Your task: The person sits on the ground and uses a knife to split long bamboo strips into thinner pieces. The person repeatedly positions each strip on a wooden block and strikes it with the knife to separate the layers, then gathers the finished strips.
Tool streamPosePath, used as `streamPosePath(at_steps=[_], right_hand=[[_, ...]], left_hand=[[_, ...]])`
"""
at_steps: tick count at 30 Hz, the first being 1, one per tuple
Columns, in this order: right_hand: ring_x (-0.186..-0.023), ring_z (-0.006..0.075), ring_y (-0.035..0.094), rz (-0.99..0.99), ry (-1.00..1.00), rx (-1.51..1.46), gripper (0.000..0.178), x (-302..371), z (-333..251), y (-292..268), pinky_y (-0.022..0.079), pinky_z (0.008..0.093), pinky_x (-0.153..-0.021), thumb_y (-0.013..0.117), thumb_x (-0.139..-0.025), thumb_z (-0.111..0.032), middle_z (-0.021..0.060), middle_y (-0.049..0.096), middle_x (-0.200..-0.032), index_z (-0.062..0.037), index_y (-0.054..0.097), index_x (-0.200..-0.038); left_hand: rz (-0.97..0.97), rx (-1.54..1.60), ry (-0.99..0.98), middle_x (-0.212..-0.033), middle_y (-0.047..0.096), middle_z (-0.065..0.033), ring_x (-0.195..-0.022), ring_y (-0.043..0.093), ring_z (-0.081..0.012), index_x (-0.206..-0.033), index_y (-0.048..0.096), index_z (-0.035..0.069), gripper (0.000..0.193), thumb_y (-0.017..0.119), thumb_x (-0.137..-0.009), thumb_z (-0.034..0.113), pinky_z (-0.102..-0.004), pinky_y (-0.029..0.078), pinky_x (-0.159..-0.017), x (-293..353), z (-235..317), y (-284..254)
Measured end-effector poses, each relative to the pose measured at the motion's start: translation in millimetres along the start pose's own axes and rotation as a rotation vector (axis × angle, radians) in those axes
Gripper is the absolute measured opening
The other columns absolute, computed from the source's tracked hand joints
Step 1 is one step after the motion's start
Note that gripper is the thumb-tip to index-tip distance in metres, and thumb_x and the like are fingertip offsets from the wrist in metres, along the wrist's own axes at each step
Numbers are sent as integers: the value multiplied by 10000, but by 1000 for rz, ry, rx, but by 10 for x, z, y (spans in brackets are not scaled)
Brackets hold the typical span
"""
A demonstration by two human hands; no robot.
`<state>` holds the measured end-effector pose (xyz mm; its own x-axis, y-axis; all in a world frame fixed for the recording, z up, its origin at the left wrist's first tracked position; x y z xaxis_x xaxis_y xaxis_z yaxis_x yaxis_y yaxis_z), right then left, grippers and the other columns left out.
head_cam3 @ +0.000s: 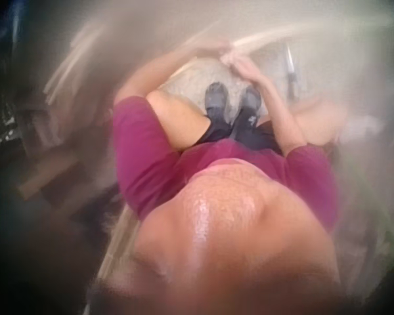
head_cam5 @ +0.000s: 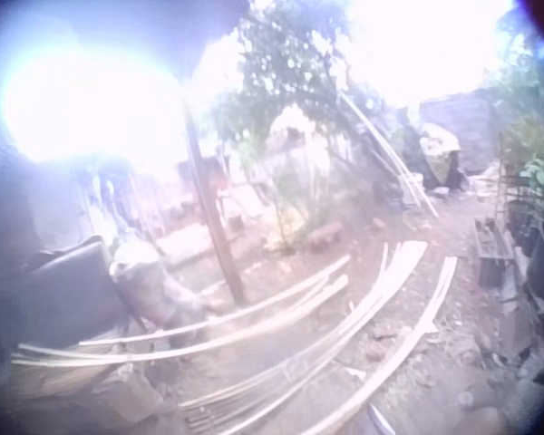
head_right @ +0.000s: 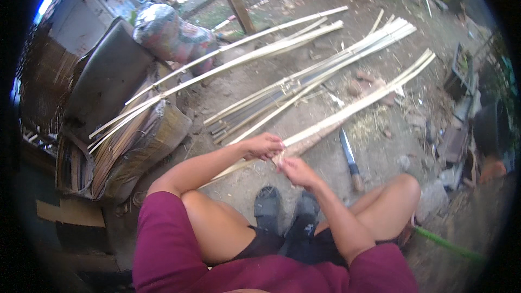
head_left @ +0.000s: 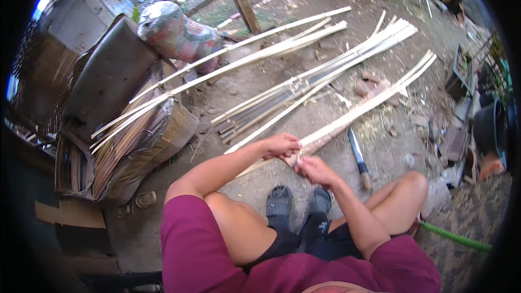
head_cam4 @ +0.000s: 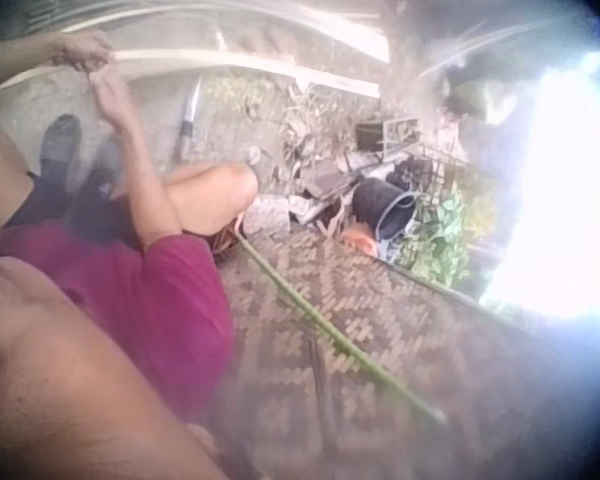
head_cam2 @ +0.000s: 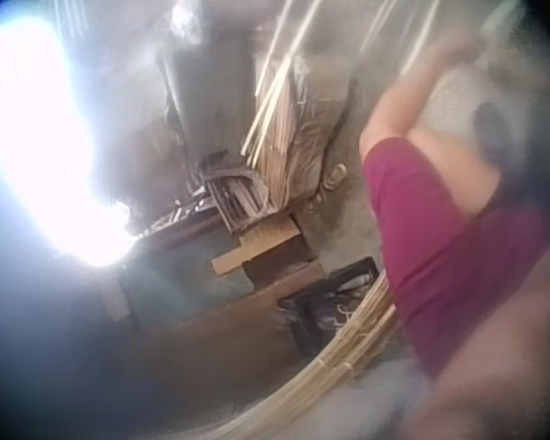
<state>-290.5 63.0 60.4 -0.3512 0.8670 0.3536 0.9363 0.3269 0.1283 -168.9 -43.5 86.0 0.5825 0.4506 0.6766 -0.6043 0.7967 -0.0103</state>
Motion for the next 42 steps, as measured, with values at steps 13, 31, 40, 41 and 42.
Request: streamPosePath(at_steps=[13, 31, 40, 41, 42], right_hand=[[-779, 389, 650, 411, -283, 436, 251, -173, 81, 3, 486, 436, -674, 556, -977, -268, 216, 679, -861, -27, 626, -970], [-788, 141, 676, 509, -345, -222, 180, 265, -411, -332, 550, 284, -698, 579, -992, -132, 111, 696, -895, 3, 578, -1111], [-929, 134, 669, 126, -383, -516, 273, 149, -228, -209, 552, 272, -836, 623, -986, -168, 77, 681, -997, 25, 610, -1178], [-893, 106, 656, 159, -401, -526, 239, 163, -224, -207, 539, 249, -798, 638, -980, -182, 46, 680, -928, 7, 657, -1125], [-864, 93, 642, 202, -398, -465, 223, 153, -212, -201, 529, 241, -778, 637, -981, -186, 33, 676, -899, 2, 672, -1097]], left_hand=[[-7, -24, 16, -802, 570, 7, -599, 465, -48, -1042, 615, 31, 248, 525, -1028, 262, -203, 331, -467, -42, 14, -20], [-292, -197, -98, -985, 681, -49, -886, 626, -121, -1078, 692, 13, 268, 627, -971, 250, -291, 511, -801, -309, 29, 111], [28, -510, 271, -1166, 682, -159, -1035, 648, -236, -1270, 649, 35, 503, 688, -902, 376, -370, 505, -884, -868, 691, 406], [60, -633, 308, -1138, 690, -164, -1013, 658, -240, -1247, 665, 43, 499, 698, -891, 392, -367, 510, -868, -955, 728, 440], [97, -759, 344, -1110, 699, -170, -990, 668, -245, -1224, 681, 50, 496, 708, -880, 407, -364, 515, -851, -1029, 742, 453]])
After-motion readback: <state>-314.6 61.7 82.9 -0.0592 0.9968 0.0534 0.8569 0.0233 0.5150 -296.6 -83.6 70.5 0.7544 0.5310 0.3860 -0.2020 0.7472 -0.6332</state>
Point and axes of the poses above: each hand's wrist, its own x-axis away from the middle knuckle, its own y-axis out of the palm, z = x × y, the point moved 5 cm from there along -x, towards the middle knuckle
